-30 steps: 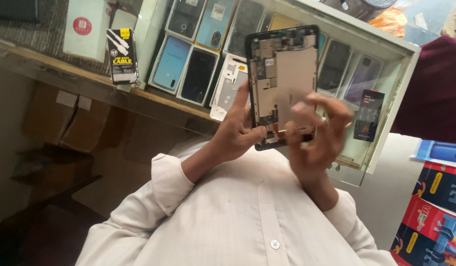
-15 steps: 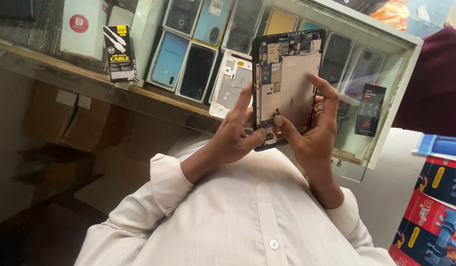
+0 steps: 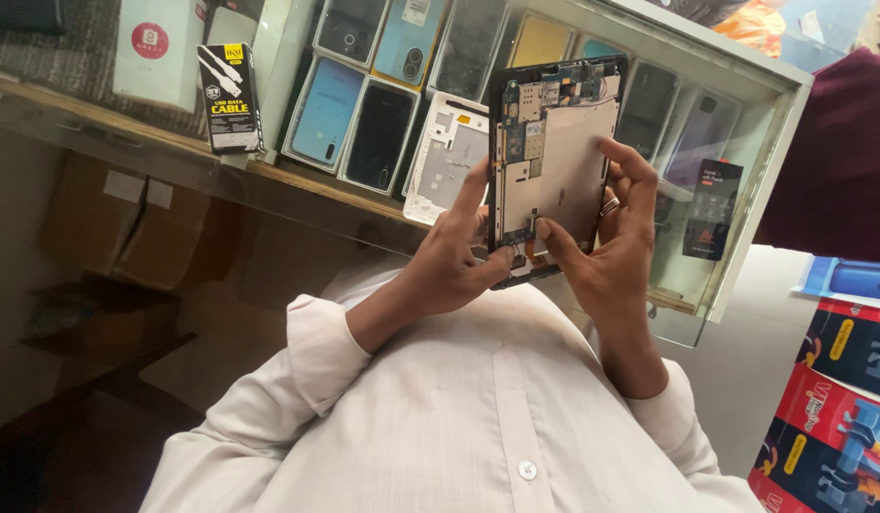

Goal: The person repairs a disassembled tablet, prying at its frame and using a screwdriver to work on the internal board while holding the device on their lap. They turn the tablet over, press on internal components, and continue prying and screwing along its edges.

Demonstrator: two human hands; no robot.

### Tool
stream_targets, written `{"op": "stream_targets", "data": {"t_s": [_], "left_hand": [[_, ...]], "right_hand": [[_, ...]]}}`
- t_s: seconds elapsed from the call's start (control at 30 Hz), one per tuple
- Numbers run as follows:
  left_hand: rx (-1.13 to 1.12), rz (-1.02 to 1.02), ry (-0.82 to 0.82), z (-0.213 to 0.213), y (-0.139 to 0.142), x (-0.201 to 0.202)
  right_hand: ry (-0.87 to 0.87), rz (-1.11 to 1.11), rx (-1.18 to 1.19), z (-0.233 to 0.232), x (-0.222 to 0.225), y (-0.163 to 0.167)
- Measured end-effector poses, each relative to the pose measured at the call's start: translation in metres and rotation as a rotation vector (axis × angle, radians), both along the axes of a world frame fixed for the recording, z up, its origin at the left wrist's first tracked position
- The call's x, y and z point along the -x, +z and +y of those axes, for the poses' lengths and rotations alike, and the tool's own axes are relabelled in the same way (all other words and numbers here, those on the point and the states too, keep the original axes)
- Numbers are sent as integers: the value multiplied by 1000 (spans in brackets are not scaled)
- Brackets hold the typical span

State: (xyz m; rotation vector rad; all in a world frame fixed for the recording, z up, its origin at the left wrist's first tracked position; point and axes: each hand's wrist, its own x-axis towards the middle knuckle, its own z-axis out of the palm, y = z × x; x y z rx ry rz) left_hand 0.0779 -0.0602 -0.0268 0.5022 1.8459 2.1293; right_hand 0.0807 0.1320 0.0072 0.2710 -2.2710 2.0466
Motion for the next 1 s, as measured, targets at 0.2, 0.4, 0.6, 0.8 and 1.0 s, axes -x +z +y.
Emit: {"op": "stream_targets", "data": {"t_s": [0.2,0.4,0.6,0.8,1.0], "left_hand": [[51,48,9,-1,3,1],[150,145,59,1,3,-4],[120,68,48,1,1,-3],[-50,18,16,1,-2,-3],[1,-42,6,1,-2,-1]], "right_hand": [[7,1,-10,2,0,-1],[-62,115,-195,1,-5,-5],[-69,134,-293,1,-7,-3],[-5,-167,206,5,0,2],[2,-120,140,3,1,-2]]}}
